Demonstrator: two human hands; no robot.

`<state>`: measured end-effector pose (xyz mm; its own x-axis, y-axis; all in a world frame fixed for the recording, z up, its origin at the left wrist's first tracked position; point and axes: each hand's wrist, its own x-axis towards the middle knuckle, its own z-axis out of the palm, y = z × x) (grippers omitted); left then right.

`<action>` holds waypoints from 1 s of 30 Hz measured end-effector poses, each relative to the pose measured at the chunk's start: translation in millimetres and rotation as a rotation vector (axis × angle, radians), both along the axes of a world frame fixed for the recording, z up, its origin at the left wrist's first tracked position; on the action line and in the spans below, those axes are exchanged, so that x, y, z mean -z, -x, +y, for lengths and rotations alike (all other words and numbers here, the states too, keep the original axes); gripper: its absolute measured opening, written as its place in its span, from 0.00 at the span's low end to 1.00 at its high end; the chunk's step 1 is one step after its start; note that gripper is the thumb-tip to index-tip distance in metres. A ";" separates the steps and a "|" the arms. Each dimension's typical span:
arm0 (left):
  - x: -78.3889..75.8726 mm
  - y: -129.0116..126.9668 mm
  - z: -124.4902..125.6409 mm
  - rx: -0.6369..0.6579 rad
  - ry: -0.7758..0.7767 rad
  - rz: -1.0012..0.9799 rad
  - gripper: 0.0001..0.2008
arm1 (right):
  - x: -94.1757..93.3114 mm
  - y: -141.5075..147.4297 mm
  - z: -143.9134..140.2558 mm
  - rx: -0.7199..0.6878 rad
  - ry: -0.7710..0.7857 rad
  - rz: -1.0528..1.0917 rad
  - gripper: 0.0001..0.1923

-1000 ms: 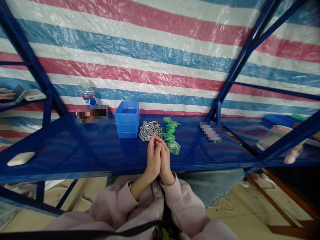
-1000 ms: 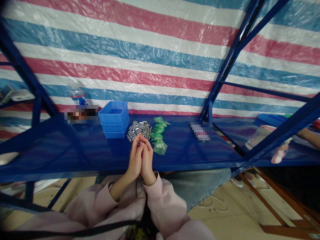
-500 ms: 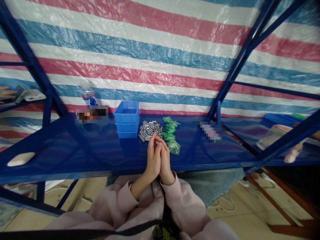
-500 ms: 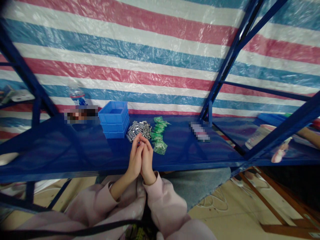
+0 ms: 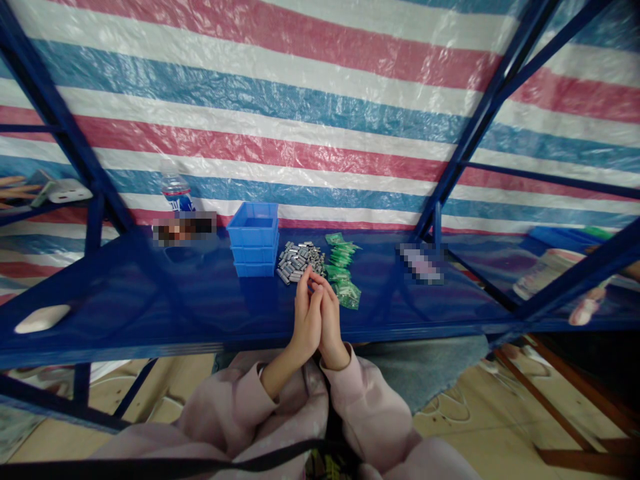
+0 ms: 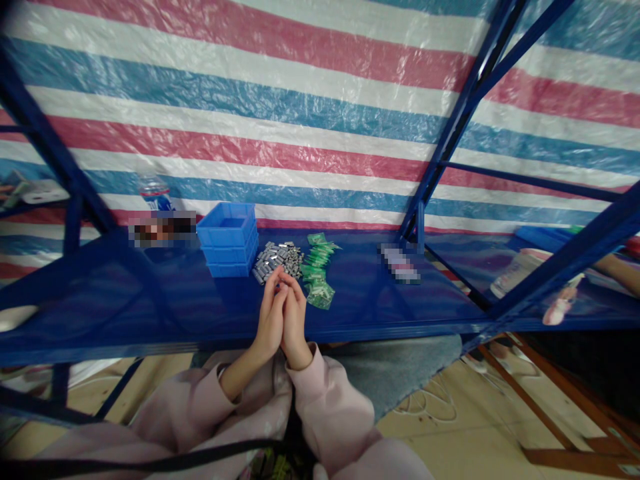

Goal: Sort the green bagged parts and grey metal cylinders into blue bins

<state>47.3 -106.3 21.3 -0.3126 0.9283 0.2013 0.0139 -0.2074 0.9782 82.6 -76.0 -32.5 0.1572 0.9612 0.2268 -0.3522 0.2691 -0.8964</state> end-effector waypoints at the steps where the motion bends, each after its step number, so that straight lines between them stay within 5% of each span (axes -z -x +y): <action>1: -0.5 0.0 -0.1 0.004 -0.001 -0.003 0.24 | 0.5 -0.2 0.4 -0.001 0.009 0.000 0.16; 30: -3.4 0.0 -1.4 0.006 0.009 -0.002 0.24 | 2.8 1.4 1.0 0.008 0.006 0.017 0.16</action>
